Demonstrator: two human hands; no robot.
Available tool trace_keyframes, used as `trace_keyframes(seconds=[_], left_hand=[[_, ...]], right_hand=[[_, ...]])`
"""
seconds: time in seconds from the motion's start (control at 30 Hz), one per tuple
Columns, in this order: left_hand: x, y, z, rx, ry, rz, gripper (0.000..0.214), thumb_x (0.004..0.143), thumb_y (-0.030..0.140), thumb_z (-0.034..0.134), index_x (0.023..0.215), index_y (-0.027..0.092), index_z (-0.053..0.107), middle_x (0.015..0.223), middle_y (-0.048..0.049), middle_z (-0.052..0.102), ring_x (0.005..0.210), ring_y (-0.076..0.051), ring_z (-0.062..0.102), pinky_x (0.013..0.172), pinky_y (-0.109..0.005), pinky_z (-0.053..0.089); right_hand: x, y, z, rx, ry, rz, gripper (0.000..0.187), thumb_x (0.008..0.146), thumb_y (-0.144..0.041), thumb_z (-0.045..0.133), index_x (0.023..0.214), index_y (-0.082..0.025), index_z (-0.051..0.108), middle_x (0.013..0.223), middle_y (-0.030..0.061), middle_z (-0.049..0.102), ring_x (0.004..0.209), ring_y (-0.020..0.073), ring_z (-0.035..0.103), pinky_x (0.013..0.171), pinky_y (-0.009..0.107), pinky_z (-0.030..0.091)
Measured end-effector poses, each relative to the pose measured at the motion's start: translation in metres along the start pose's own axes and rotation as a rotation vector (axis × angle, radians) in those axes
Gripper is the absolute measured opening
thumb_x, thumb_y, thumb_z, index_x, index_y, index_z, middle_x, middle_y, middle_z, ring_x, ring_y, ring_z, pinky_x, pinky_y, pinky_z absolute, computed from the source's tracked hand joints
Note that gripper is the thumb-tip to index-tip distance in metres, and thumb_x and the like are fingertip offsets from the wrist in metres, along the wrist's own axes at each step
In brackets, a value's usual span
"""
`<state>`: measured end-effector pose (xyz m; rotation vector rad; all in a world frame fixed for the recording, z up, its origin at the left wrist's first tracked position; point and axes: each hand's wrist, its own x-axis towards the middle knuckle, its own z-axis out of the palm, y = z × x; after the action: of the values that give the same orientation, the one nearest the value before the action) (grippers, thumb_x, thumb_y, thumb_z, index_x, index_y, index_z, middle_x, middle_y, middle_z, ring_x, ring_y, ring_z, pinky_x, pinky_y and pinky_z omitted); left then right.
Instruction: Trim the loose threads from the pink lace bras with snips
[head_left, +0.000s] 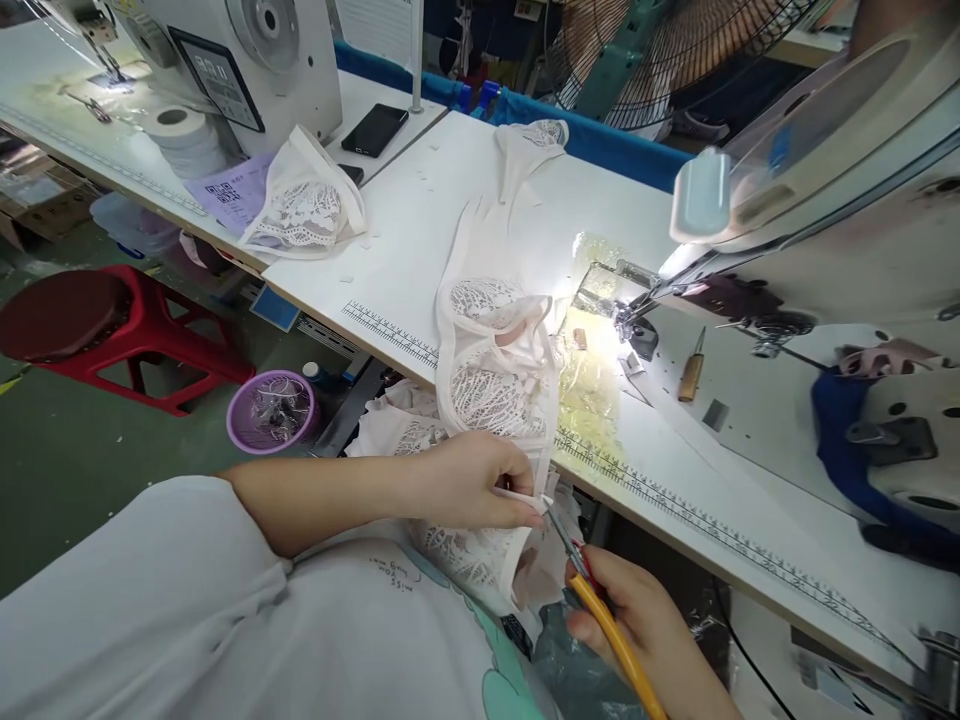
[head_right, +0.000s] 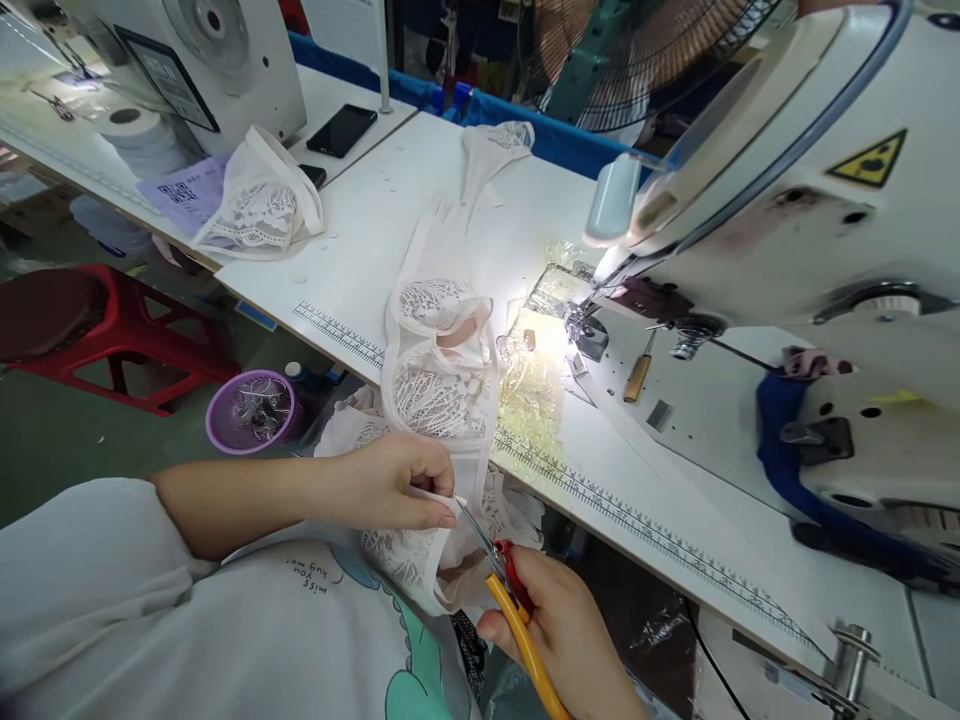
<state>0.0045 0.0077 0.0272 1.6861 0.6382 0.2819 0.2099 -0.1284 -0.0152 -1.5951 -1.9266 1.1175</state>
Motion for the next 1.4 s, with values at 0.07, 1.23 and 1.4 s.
trace_keyframes(seconds=[0.07,1.23,1.4], left_hand=[[0.001,-0.003,-0.001,-0.071,-0.028,-0.072,0.015,0.069,0.026,0.070,0.069,0.015,0.060,0.066,0.0019,0.055,0.058,-0.009,0.045,0.052,-0.019,0.037],[0.011,-0.002,-0.008,-0.103,-0.186,-0.218,0.021,0.068,0.025,0.066,0.056,0.014,0.053,0.046,0.0061,0.045,0.042,-0.006,0.038,0.041,-0.018,0.029],[0.012,-0.006,-0.009,-0.203,-0.213,-0.229,0.023,0.065,0.028,0.068,0.054,0.015,0.052,0.045,0.0064,0.042,0.042,-0.006,0.033,0.041,-0.020,0.026]], right_hand=[[0.000,0.000,0.002,0.028,0.001,0.016,0.059,0.077,-0.077,0.032,0.062,-0.020,0.035,0.058,-0.0041,0.031,0.050,0.0112,0.031,0.046,0.024,0.025],[0.004,-0.003,0.012,0.087,-0.064,0.059,0.060,0.075,-0.081,0.027,0.066,-0.022,0.033,0.060,-0.0042,0.031,0.051,0.0115,0.028,0.046,0.026,0.022],[0.006,-0.001,0.018,0.091,0.000,0.019,0.059,0.078,-0.079,0.025,0.064,-0.021,0.032,0.058,-0.0041,0.030,0.051,0.0115,0.030,0.046,0.026,0.024]])
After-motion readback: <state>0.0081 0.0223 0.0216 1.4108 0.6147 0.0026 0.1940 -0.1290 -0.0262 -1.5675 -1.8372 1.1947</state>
